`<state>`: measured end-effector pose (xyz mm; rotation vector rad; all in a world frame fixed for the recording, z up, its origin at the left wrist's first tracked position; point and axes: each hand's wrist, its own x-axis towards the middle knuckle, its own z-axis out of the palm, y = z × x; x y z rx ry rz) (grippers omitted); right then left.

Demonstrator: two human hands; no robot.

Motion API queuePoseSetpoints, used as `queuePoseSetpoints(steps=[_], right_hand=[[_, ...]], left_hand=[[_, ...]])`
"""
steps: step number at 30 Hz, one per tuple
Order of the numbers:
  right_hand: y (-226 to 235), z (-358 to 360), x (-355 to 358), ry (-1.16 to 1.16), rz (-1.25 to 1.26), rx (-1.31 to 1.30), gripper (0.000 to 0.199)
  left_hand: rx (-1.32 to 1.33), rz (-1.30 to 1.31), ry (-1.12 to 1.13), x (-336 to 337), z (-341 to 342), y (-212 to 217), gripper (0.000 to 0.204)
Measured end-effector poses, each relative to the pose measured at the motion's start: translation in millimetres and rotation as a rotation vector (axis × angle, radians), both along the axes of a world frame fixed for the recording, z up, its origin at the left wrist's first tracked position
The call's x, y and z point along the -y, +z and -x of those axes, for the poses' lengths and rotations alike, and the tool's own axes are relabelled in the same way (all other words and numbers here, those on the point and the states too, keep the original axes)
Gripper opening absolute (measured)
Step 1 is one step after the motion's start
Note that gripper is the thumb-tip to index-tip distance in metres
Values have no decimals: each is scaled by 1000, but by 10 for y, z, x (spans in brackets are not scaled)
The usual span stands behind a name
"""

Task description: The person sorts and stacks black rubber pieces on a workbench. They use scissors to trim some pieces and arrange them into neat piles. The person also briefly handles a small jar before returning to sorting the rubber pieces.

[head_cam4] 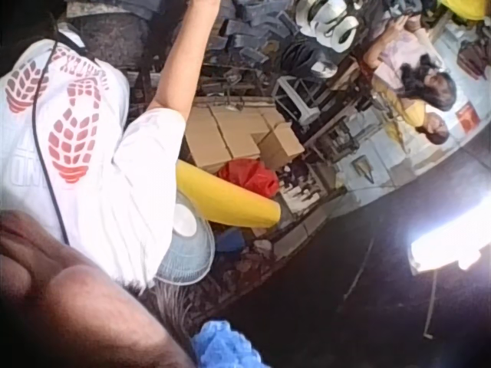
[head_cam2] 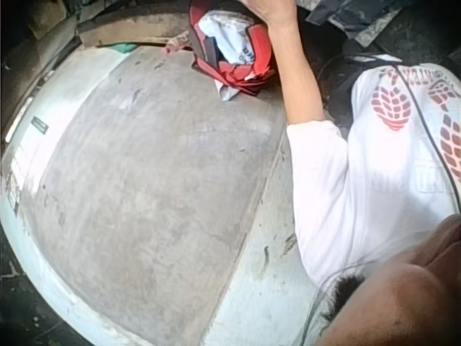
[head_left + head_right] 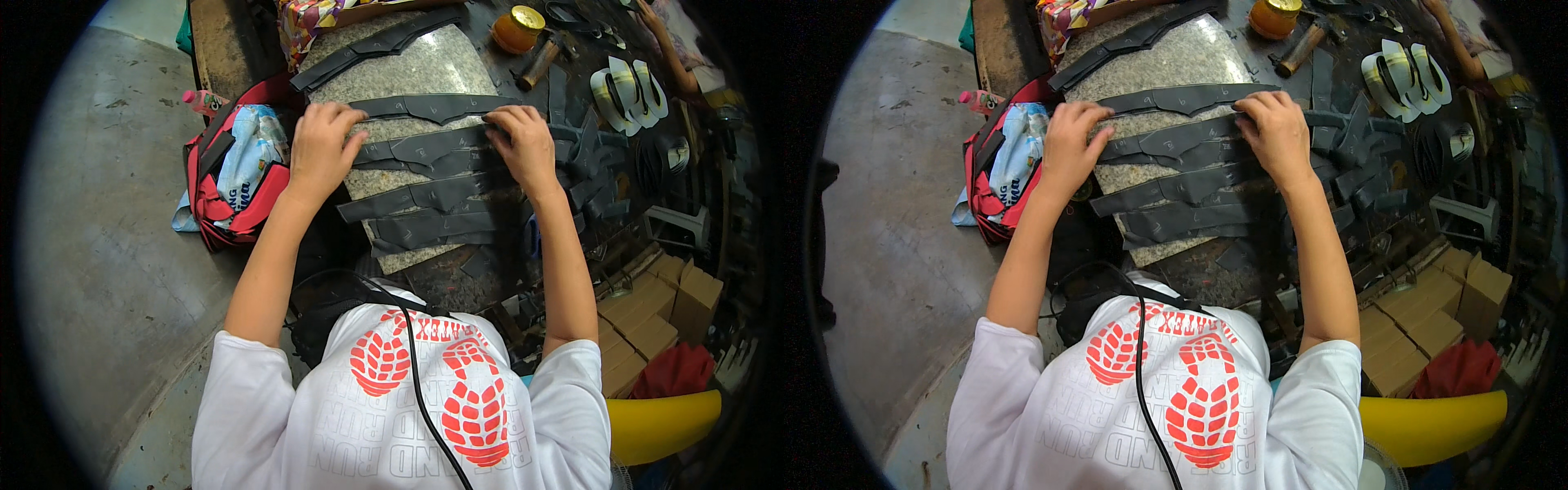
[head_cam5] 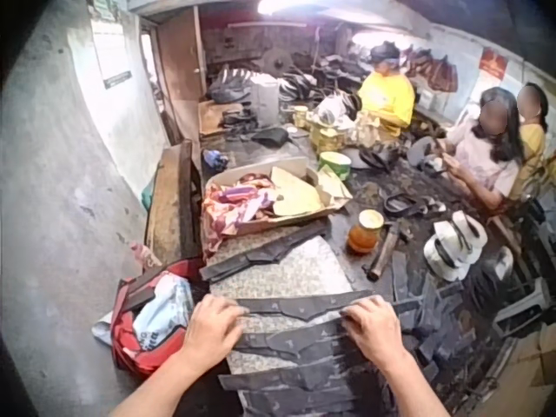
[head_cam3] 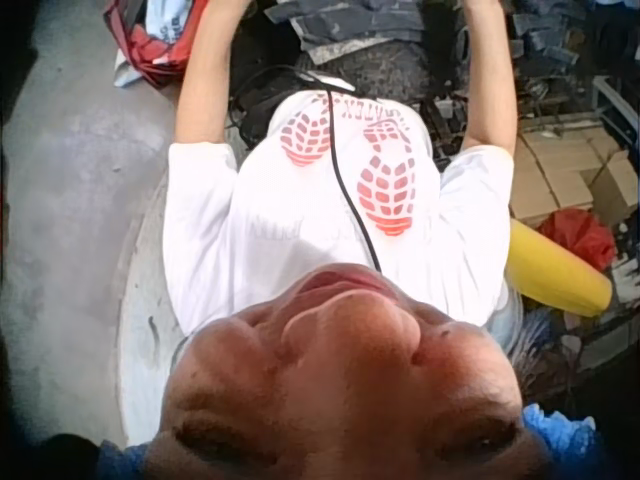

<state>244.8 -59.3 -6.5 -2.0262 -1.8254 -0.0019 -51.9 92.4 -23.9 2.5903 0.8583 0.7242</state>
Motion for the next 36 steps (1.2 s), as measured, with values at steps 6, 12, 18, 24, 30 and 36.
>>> queuePoseSetpoints(steps=[6, 12, 18, 24, 30, 36], right_hand=[[-54, 148, 131, -12, 27, 0, 35], [-48, 103, 210, -27, 92, -53, 27], [-1, -27, 136, -299, 159, -765, 25], [-61, -75, -9, -376, 264, -324, 27], [35, -306, -48, -357, 441, -737, 30], [22, -209, 5, -431, 392, -251, 34]], left_hand=[[-76, 52, -54, 212, 100, -36, 30], [-104, 175, -78, 213, 118, 19, 26], [79, 541, 27, 99, 34, 100, 17], [-123, 48, 62, 51, -178, 30, 17], [-139, 88, 50, 7, -119, 29, 15], [-167, -116, 80, 51, -163, -34, 18]])
